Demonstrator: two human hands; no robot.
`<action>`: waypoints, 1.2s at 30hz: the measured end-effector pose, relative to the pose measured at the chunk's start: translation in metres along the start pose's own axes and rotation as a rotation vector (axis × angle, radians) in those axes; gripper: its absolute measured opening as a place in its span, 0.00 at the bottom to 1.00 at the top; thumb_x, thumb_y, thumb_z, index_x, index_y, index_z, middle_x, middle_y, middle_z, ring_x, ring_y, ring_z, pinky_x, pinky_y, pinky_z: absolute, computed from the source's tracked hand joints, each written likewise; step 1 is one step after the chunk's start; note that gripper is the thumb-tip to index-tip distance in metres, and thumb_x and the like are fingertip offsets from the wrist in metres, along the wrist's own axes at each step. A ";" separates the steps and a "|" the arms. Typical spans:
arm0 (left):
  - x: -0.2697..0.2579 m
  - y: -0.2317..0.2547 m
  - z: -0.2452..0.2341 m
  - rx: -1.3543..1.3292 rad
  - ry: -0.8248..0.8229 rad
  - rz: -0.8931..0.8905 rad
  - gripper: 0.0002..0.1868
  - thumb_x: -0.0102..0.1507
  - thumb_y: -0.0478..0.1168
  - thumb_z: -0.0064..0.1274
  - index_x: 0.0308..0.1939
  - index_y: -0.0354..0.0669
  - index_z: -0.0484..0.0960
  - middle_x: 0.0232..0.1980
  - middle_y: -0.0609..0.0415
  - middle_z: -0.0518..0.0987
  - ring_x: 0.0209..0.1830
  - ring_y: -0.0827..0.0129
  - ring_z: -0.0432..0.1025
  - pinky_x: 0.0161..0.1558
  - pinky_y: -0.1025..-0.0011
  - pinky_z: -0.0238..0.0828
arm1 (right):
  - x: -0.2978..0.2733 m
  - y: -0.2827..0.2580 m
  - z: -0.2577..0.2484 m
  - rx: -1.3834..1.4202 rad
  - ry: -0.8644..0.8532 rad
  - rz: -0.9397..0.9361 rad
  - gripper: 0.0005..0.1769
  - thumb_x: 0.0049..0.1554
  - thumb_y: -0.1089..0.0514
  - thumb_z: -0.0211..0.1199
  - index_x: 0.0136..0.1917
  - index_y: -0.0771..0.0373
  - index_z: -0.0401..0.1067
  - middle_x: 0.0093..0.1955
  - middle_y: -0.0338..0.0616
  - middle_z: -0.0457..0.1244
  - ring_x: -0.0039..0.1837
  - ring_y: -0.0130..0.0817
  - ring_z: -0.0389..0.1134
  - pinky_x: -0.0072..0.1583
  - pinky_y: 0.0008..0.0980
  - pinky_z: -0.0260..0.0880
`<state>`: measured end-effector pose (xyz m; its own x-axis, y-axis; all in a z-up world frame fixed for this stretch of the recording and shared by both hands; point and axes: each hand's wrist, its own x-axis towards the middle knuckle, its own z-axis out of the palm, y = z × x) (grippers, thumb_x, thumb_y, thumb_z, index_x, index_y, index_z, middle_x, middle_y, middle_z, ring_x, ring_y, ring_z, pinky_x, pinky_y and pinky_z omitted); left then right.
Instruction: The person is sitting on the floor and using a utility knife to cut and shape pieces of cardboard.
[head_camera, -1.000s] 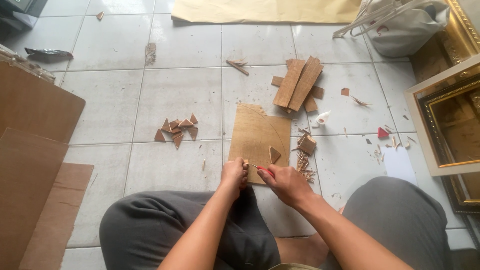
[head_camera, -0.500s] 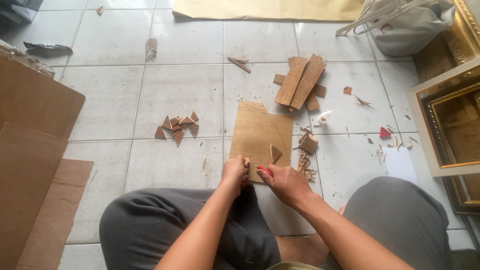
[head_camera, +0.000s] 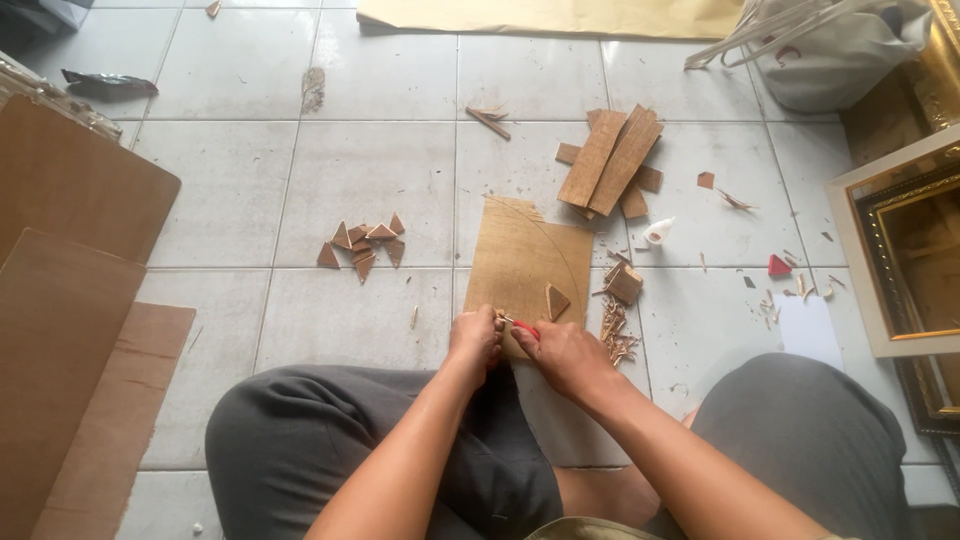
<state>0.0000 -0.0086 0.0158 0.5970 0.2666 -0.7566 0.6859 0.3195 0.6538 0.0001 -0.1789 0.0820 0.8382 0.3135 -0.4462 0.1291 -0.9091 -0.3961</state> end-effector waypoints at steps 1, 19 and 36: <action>0.007 -0.004 0.000 0.042 0.021 0.011 0.13 0.61 0.47 0.50 0.23 0.50 0.81 0.15 0.62 0.63 0.10 0.75 0.58 0.12 0.72 0.51 | 0.000 -0.002 0.000 -0.019 0.001 0.003 0.39 0.74 0.27 0.40 0.50 0.58 0.80 0.46 0.64 0.74 0.57 0.64 0.79 0.56 0.59 0.79; -0.002 -0.002 -0.004 -0.009 -0.080 0.026 0.15 0.67 0.52 0.48 0.29 0.52 0.78 0.19 0.64 0.63 0.11 0.76 0.57 0.13 0.74 0.51 | -0.037 0.007 -0.057 0.257 -0.173 0.307 0.45 0.70 0.24 0.44 0.61 0.64 0.85 0.53 0.56 0.70 0.52 0.45 0.65 0.50 0.42 0.65; -0.039 -0.017 -0.003 0.150 -0.411 0.154 0.22 0.66 0.56 0.57 0.23 0.50 0.73 0.16 0.58 0.58 0.09 0.73 0.54 0.13 0.76 0.47 | -0.031 0.016 -0.015 1.184 -0.118 0.206 0.16 0.64 0.52 0.74 0.51 0.66 0.74 0.53 0.57 0.75 0.28 0.21 0.52 0.28 0.24 0.60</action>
<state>-0.0358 -0.0212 0.0341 0.7912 -0.0913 -0.6048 0.6110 0.1616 0.7750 -0.0159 -0.2073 0.1017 0.7244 0.2717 -0.6336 -0.6187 -0.1490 -0.7714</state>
